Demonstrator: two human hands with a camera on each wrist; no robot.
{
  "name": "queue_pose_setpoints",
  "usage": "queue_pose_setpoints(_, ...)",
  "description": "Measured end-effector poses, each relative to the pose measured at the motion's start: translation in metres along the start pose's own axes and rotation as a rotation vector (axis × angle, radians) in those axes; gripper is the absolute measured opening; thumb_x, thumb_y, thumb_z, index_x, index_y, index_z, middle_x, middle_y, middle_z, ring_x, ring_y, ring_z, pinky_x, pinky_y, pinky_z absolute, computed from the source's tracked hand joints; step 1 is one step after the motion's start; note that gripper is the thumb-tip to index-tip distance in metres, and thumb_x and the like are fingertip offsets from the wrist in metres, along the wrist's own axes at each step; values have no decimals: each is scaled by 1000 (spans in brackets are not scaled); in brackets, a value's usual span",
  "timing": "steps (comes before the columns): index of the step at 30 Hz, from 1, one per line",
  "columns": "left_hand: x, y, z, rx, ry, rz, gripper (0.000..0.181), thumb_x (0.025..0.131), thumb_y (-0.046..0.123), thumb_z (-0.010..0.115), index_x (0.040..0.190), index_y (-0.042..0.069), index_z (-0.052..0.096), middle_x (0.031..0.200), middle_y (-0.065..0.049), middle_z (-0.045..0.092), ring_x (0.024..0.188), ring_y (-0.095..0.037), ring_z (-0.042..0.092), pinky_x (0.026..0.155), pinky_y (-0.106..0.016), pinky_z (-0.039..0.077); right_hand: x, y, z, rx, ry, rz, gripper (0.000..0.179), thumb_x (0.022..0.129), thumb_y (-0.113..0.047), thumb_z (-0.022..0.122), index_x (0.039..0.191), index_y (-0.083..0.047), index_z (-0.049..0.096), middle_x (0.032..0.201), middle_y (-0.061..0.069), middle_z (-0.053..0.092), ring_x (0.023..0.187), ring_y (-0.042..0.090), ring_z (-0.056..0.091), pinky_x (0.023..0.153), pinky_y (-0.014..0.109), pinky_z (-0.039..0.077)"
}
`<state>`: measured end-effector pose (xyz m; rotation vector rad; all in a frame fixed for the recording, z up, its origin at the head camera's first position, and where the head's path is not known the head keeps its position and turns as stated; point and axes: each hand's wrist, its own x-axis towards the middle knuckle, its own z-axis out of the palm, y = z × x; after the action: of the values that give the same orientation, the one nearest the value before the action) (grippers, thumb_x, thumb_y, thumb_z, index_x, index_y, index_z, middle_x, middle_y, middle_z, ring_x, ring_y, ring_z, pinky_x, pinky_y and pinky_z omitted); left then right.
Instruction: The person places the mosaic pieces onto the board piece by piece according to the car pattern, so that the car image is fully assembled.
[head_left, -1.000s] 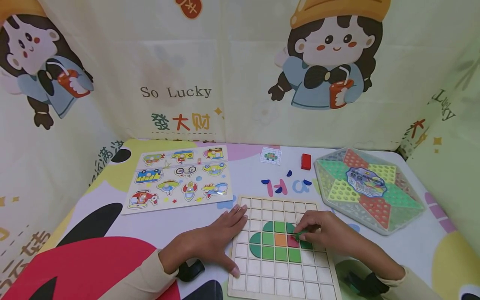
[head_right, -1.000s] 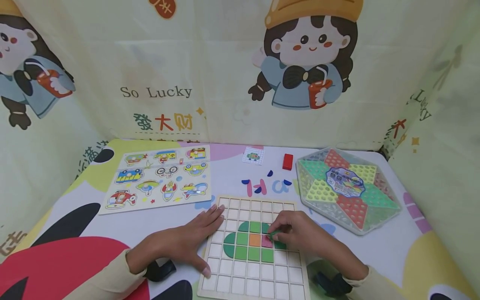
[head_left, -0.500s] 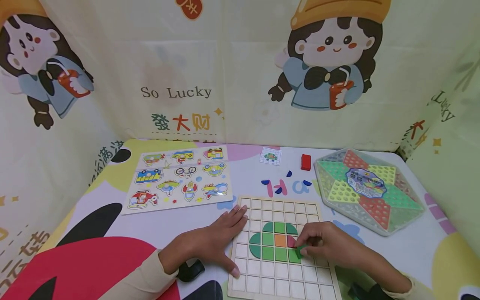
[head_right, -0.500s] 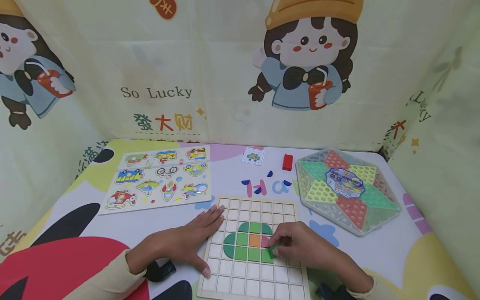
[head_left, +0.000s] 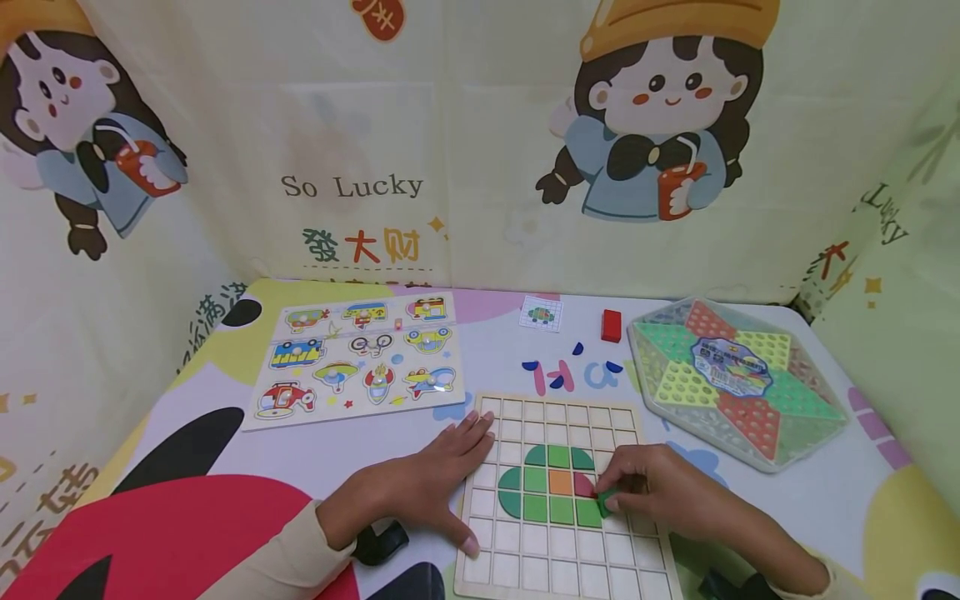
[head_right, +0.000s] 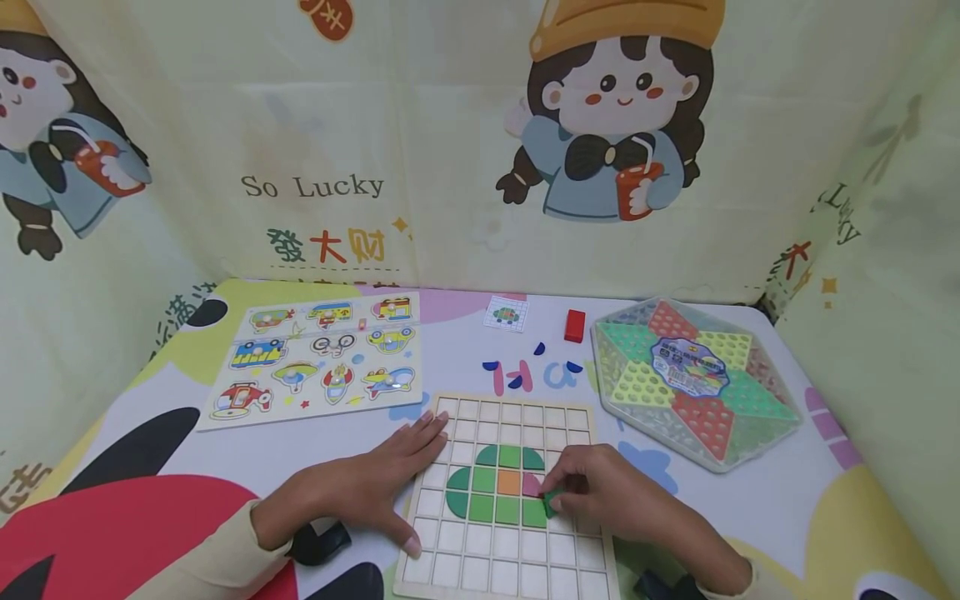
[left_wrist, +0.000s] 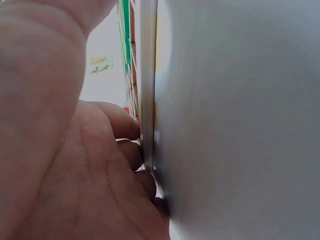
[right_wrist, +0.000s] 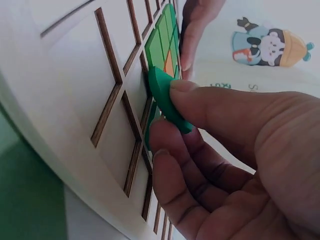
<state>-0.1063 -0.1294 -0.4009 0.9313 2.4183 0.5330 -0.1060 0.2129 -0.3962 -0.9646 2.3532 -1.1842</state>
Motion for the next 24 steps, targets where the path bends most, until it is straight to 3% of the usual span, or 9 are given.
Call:
queue_pose_setpoints(3, 0, 0, 0, 7, 1, -3, 123, 67, 65, 77, 157, 12, 12, 163, 0, -7, 147, -19, -11, 117, -47, 3, -1, -2, 1, 11, -14, 42, 8, 88, -15, 74, 96, -15, 73, 92, -9, 66, 78, 5, 60, 65, 24, 52)
queue_pose_setpoints(13, 0, 0, 0, 3, -3, 0, 123, 68, 66, 76, 157, 13, 11, 163, 0, -7, 147, -20, -12, 116, -48, 2, -1, -4, 4, -72, 4, -10, 9, 88, -17, 74, 96, -18, 74, 94, -11, 63, 78, 4, 55, 62, 23, 49)
queue_pose_setpoints(17, 0, -1, 1, -2, 0, 4, 123, 68, 65, 77, 157, 12, 11, 163, -1, -7, 147, -20, -12, 116, -48, 2, -1, -6, 4, -39, -1, 2, 11, 88, -15, 73, 99, -16, 73, 97, -9, 65, 80, 5, 57, 64, 23, 51)
queue_pose_setpoints(24, 0, -1, 1, -9, 2, 1, 123, 68, 65, 77, 157, 13, 11, 163, 0, -8, 146, -20, -13, 116, -48, 2, 0, -5, 3, 33, -24, -44, 12, 91, -11, 69, 103, -12, 70, 100, -3, 69, 81, 7, 63, 67, 26, 54)
